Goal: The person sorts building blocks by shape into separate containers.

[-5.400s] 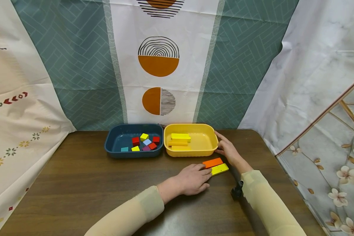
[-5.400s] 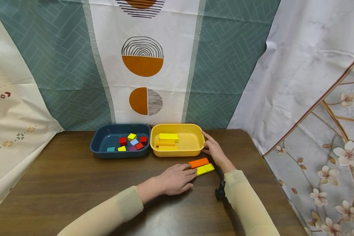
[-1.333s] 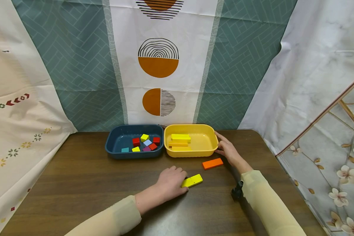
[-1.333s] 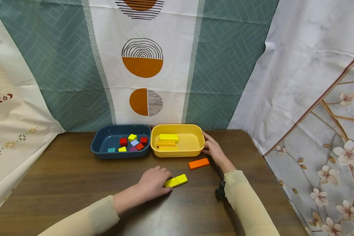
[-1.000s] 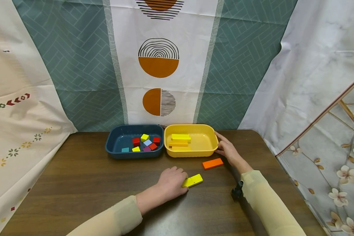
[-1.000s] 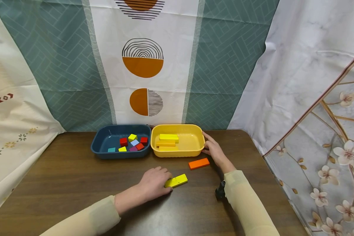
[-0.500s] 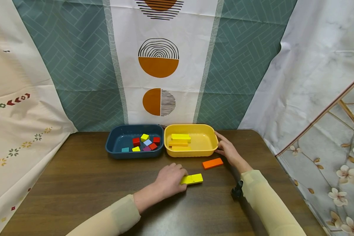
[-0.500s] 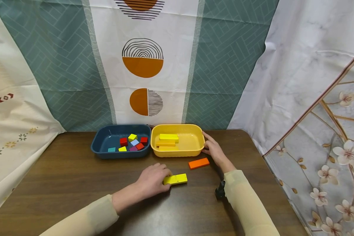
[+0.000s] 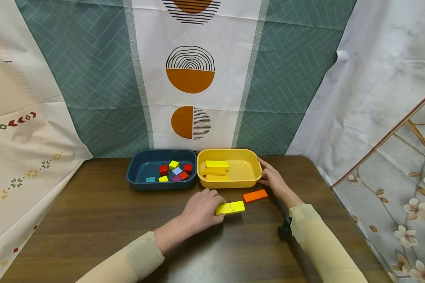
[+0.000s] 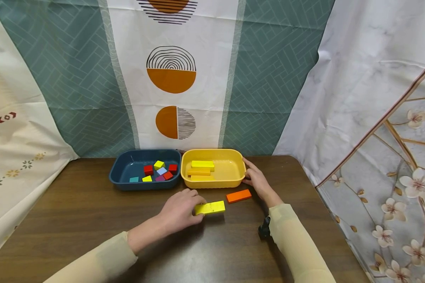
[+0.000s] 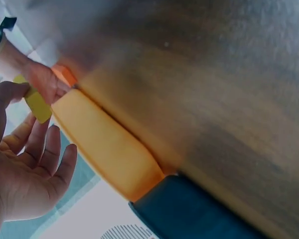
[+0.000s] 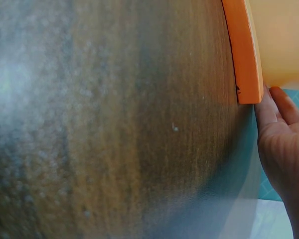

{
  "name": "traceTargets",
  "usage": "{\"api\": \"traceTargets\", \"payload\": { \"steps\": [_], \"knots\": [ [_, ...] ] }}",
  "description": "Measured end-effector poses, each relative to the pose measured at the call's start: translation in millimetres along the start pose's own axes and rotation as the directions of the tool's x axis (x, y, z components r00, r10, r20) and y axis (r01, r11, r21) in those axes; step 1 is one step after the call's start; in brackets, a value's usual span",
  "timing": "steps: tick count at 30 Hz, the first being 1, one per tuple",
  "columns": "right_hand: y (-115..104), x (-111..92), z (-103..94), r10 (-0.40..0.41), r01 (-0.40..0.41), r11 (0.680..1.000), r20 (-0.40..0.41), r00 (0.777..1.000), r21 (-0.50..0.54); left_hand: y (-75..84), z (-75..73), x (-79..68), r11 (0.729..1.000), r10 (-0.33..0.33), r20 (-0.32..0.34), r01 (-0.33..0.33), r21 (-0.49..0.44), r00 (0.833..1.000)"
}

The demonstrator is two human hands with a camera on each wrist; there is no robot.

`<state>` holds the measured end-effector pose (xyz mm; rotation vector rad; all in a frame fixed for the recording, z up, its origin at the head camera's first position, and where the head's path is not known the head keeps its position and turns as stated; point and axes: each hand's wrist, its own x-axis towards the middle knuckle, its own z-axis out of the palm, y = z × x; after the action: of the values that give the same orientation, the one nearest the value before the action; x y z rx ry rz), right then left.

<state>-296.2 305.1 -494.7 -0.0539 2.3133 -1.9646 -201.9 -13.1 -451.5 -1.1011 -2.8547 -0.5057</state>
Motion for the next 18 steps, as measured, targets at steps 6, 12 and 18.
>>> {"api": "traceTargets", "payload": {
  "steps": [6, 12, 18],
  "knots": [
    [-0.7, -0.9, -0.3, 0.005, -0.005, 1.000, 0.006, 1.000, 0.011, -1.4, -13.4, 2.3, 1.000, 0.008, -0.055, -0.008, -0.009, 0.998],
    [-14.3, -7.5, 1.2, 0.033, -0.034, 0.998, 0.030, 0.999, 0.045, -2.9, -26.5, 6.0, 1.000, 0.006, -0.112, -0.006, 0.002, 0.994],
    [-21.2, -10.4, 3.2, 0.031, -0.033, 0.998, 0.037, 0.999, 0.055, -5.8, -39.6, 13.5, 0.999, -0.018, -0.156, 0.023, 0.027, 0.988]
  ]
}}
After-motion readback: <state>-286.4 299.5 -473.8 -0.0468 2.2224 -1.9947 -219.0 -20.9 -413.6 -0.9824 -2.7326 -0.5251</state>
